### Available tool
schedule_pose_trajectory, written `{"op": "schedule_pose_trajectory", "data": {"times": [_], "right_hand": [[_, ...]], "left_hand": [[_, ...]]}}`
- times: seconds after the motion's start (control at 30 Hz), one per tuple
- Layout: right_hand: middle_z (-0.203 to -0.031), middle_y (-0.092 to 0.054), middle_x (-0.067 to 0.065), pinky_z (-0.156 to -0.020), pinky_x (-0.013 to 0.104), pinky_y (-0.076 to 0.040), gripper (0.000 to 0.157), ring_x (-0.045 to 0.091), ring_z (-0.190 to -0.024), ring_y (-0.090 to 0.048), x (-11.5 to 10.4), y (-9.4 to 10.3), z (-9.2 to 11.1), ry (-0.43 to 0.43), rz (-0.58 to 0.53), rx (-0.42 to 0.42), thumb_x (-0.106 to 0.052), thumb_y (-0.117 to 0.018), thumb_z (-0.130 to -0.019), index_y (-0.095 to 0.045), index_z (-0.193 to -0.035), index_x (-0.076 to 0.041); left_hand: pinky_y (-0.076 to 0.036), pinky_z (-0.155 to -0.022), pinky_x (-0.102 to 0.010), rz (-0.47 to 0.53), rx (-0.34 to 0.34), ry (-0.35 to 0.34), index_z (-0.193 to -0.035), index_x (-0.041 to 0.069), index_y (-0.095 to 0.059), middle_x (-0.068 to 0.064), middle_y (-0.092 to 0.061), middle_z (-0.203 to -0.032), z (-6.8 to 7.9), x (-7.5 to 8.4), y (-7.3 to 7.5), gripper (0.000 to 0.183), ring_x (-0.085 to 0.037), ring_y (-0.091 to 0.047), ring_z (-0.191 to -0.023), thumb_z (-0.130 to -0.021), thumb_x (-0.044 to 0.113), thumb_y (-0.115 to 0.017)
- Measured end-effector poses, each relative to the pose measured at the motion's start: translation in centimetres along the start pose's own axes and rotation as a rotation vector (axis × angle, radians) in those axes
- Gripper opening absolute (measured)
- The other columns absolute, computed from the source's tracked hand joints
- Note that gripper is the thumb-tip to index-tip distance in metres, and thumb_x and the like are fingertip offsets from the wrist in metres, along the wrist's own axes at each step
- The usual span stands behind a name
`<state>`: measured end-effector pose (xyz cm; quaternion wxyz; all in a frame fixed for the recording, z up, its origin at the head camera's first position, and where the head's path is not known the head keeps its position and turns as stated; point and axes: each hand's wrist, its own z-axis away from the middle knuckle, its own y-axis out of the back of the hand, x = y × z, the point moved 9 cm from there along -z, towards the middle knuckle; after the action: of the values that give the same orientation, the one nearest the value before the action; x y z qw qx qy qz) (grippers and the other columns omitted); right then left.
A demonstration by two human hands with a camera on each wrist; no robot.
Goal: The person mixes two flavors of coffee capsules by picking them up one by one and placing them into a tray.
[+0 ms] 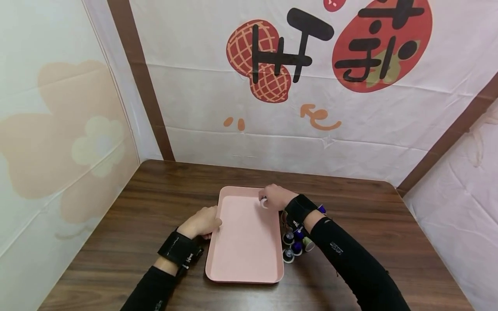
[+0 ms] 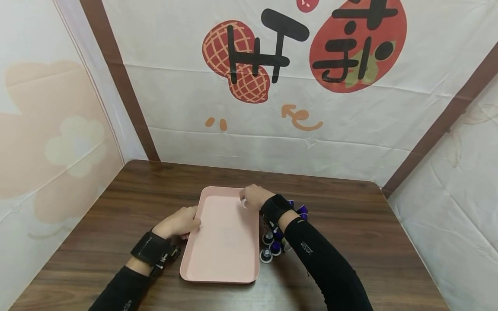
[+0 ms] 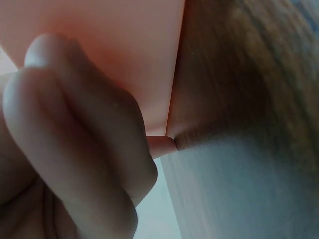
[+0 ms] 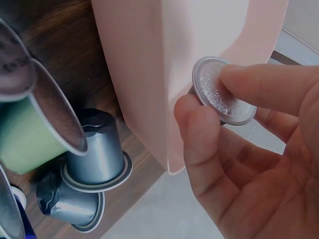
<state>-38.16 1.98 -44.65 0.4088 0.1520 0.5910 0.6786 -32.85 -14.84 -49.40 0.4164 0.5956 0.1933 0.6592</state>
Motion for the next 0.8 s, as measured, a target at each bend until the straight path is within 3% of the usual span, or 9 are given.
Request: {"op": "schedule_pose_trajectory", "data": {"times": [0.23, 0.43, 0.8], "right_hand": [[-0.102, -0.061, 0.007, -0.078, 0.029, -0.047, 0.018, 0.019, -0.092, -0.056, 0.2, 0.1, -0.6, -0.011, -0.002, 0.006, -0.004, -0.055, -0.092, -0.063, -0.108, -0.004], [-0.108, -0.058, 0.008, -0.080, 0.033, -0.048, 0.024, 0.021, -0.096, -0.055, 0.3, 0.2, 0.0, -0.031, -0.035, 0.012, -0.008, -0.056, -0.093, -0.061, -0.116, -0.005], [-0.102, -0.058, 0.009, -0.075, 0.036, -0.047, 0.021, 0.022, -0.088, -0.054, 1.1, 2.3, 4.6, -0.010, -0.029, 0.075, -0.009, -0.057, -0.092, -0.063, -0.112, -0.005]], "left_hand": [[-0.046, -0.035, -0.026, 0.021, -0.003, 0.010, -0.095, -0.001, -0.053, -0.009, -0.054, -0.055, 0.4, 0.1, -0.2, 0.014, -0.014, -0.052, -0.037, -0.083, 0.004, -0.049], [-0.046, -0.034, -0.026, 0.022, 0.007, 0.005, -0.094, 0.000, -0.054, -0.009, -0.054, -0.055, 0.6, 0.2, -0.1, 0.012, -0.014, -0.051, -0.037, -0.083, 0.003, -0.049], [-0.046, -0.034, -0.027, 0.015, 0.003, 0.000, -0.095, -0.001, -0.053, -0.010, -0.054, -0.055, 0.3, 0.3, -0.1, 0.013, -0.014, -0.051, -0.036, -0.083, 0.003, -0.049]]}}
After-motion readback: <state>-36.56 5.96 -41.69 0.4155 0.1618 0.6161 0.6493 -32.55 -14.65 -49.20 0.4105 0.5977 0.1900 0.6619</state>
